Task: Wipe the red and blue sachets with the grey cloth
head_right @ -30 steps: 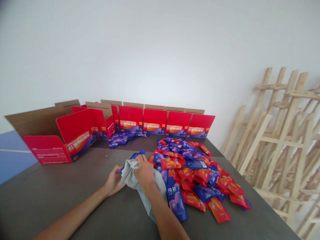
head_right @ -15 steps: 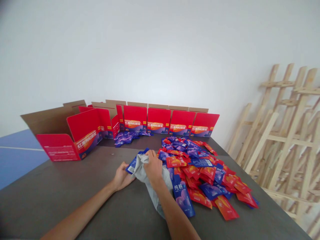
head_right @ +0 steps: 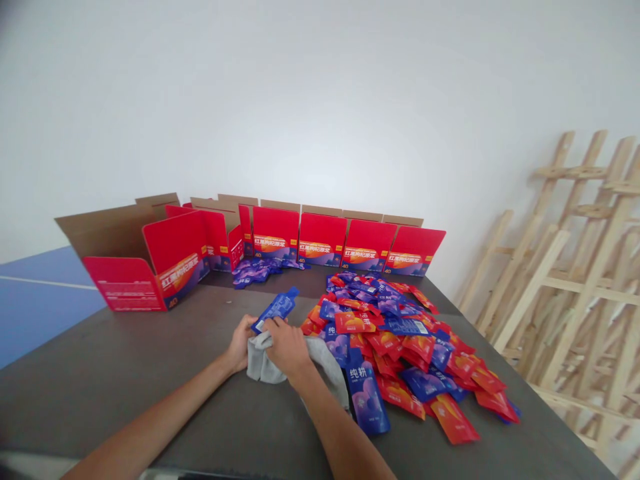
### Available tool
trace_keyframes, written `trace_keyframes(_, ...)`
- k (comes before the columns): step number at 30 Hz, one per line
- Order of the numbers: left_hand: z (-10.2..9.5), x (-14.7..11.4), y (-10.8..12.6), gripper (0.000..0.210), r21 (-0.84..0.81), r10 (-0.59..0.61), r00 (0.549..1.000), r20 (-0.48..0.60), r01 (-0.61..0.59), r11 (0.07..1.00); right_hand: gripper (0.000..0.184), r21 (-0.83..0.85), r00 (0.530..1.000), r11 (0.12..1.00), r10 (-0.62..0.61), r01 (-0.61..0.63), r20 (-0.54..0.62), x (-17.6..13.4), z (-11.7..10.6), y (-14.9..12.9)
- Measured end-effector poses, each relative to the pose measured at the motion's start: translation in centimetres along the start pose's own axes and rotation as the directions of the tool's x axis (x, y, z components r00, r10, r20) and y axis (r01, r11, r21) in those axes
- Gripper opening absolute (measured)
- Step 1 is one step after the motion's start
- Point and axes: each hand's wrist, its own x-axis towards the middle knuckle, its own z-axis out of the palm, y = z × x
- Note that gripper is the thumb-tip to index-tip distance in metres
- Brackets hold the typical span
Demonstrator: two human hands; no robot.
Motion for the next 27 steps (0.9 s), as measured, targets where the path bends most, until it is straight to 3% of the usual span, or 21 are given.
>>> trace_keyframes(3, 0.0, 0.1, 0.1, 0.024, 0.012, 0.049, 0.999, 0.003, -0.049, 0.999, 0.029, 0.078, 0.999, 0.997, 0.006, -0.003, -0.043, 0.0, -0.1, 0.4)
trace_keyframes(8, -0.2, 1.0, 0.7, 0.056, 0.058, 0.231, 0.973, -0.004, -0.23, 0.971, 0.023, 0.208, 0.984, 0.974, -0.055, 0.089, -0.168, -0.2, -0.1, 0.7)
trace_keyframes(13, -0.5, 1.7, 1.5, 0.056, 0.111, 0.303, 0.953, -0.02, -0.299, 0.948, 0.021, 0.23, 0.972, 0.97, -0.029, 0.084, -0.232, -0.4, 0.1, 0.5)
trace_keyframes(16, -0.6, 1.5, 1.4, 0.051, 0.143, 0.283, 0.959, -0.01, -0.279, 0.95, 0.02, 0.209, 0.97, 0.976, -0.005, 0.058, -0.243, -0.2, 0.3, 0.5)
trace_keyframes(22, 0.0, 0.6, 0.0, 0.026, 0.125, 0.125, 0.989, 0.085, -0.135, 0.983, 0.021, 0.067, 0.978, 0.995, 0.081, -0.069, -0.193, 0.3, 0.3, 1.0)
trace_keyframes(27, 0.4, -0.1, -0.5, 0.037, 0.141, 0.036, 0.98, 0.194, -0.064, 0.988, 0.03, -0.001, 0.942, 0.98, 0.189, -0.197, -0.278, 0.6, -1.1, 2.5)
